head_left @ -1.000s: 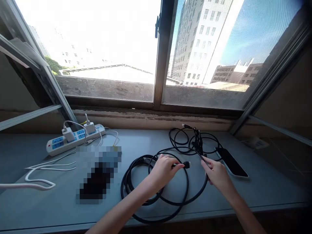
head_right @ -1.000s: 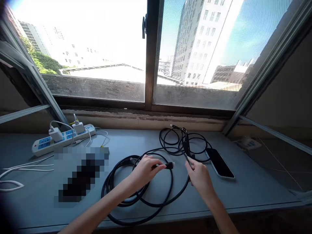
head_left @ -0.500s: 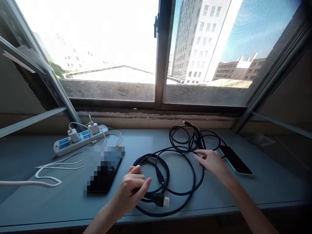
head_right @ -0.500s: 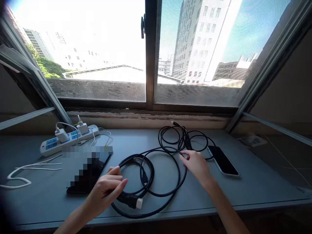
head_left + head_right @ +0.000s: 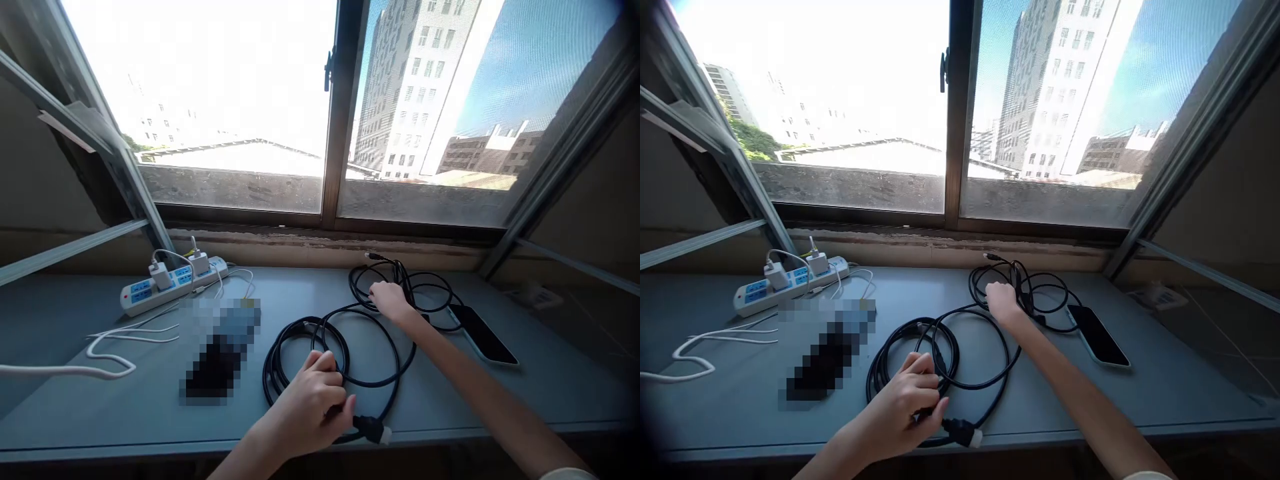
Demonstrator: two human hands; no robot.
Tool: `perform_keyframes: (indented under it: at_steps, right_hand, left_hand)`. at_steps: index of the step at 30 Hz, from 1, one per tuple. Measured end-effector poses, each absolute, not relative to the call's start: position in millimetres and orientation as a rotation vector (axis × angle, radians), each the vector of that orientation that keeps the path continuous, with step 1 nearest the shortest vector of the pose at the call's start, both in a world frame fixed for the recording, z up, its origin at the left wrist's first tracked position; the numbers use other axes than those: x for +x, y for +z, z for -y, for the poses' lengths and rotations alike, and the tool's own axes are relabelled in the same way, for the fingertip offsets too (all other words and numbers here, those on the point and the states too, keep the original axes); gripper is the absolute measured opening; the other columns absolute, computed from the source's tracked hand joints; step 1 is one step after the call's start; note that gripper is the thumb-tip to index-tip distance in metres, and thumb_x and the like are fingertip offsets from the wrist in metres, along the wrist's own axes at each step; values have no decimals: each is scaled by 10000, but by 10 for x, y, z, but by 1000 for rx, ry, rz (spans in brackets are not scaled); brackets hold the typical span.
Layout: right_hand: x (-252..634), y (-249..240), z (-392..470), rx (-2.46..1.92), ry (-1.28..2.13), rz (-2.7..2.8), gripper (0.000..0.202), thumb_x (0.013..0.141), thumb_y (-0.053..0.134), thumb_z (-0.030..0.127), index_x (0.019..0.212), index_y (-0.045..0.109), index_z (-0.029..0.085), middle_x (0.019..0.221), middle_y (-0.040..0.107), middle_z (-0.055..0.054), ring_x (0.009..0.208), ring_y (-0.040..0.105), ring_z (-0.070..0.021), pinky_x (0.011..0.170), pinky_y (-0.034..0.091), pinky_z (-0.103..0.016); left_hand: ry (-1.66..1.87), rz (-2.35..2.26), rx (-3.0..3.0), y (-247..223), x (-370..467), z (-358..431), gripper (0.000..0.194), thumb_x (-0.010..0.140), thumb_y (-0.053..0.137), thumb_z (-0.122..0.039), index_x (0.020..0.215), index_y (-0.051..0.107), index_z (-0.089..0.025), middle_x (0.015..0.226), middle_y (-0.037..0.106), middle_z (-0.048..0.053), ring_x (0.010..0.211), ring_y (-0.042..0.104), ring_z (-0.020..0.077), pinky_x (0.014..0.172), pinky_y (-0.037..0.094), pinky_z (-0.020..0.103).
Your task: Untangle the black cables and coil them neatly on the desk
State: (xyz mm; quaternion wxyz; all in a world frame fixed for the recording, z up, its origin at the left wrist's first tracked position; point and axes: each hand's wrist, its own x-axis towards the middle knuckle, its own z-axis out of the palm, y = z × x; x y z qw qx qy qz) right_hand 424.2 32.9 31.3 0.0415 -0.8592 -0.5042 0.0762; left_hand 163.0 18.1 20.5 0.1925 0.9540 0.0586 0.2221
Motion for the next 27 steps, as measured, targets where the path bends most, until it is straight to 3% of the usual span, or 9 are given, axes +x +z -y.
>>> perform_keyframes:
  at_steps: [4, 7, 12, 16, 20, 22, 25, 27]
  right_hand:
    - [4266, 135, -418, -2501, 421, 1604, 278, 904, 510, 382, 958, 590, 122, 881, 602, -41, 747, 576, -110, 692, 497, -284]
    - [4324, 70, -409, -2347, 512, 1610, 356, 887, 495, 459, 862, 595, 118, 743, 574, -17, 635, 527, -96, 608, 442, -245]
    - [4459, 63, -308, -2130, 651, 1581, 626, 816, 341, 680, 661, 580, 122, 504, 347, 36, 476, 315, -80, 483, 259, -231]
    - [4490, 137, -199, -2025, 683, 1570, 676, 794, 307, 714, 737, 611, 113, 531, 283, 46, 501, 251, -81, 483, 230, -227]
    - [4430, 249, -85, -1994, 644, 1551, 638, 791, 371, 682, 746, 637, 104, 553, 374, 21, 525, 296, -88, 496, 267, -227]
    - [4389, 290, -21, -1998, 633, 1535, 612, 802, 399, 651, 811, 669, 101, 557, 425, 8, 518, 321, -91, 491, 281, -229]
    - [4374, 331, 76, -2025, 550, 1473, 552, 770, 496, 613, 871, 701, 111, 544, 477, -6, 499, 360, -99, 480, 297, -234]
    - [4431, 368, 140, -2056, 431, 1391, 524, 749, 533, 598, 878, 706, 120, 520, 487, -9, 478, 378, -105, 469, 298, -238]
  left_hand:
    - [522, -198, 2646, 301, 1489, -150, 256, 890, 471, -239, 645, 527, -190, 609, 539, -21, 764, 478, 122, 830, 394, 269]
    - [512, -166, 2662, 288, 1429, -132, 194, 903, 476, -314, 783, 594, -216, 789, 590, -15, 863, 489, 130, 831, 387, 264]
    - [450, -110, 2645, 263, 1553, -214, 226, 924, 432, -357, 900, 627, -245, 962, 590, -8, 948, 517, 128, 866, 379, 267]
    - [534, -93, 2724, 345, 1986, -516, 281, 940, 332, -199, 1107, 558, -205, 1130, 590, 38, 1106, 496, 153, 936, 349, 301]
    - [518, -113, 3006, 403, 2577, -993, 592, 801, 409, -5, 1373, 310, -118, 1441, 386, 98, 1373, 229, 240, 1016, 283, 391]
    - [369, -38, 3168, 406, 2811, -1186, 613, 761, 478, 1, 1344, 370, -156, 1472, 353, 66, 1376, 219, 259, 1028, 267, 402]
    - [273, 63, 3283, 386, 2985, -1338, 338, 782, 532, -86, 1107, 574, -168, 1295, 543, 67, 1260, 382, 255, 1003, 289, 376]
    - [297, 59, 3292, 361, 2988, -1372, 220, 809, 518, -118, 1009, 606, -149, 1174, 599, 92, 1193, 433, 250, 996, 286, 373]
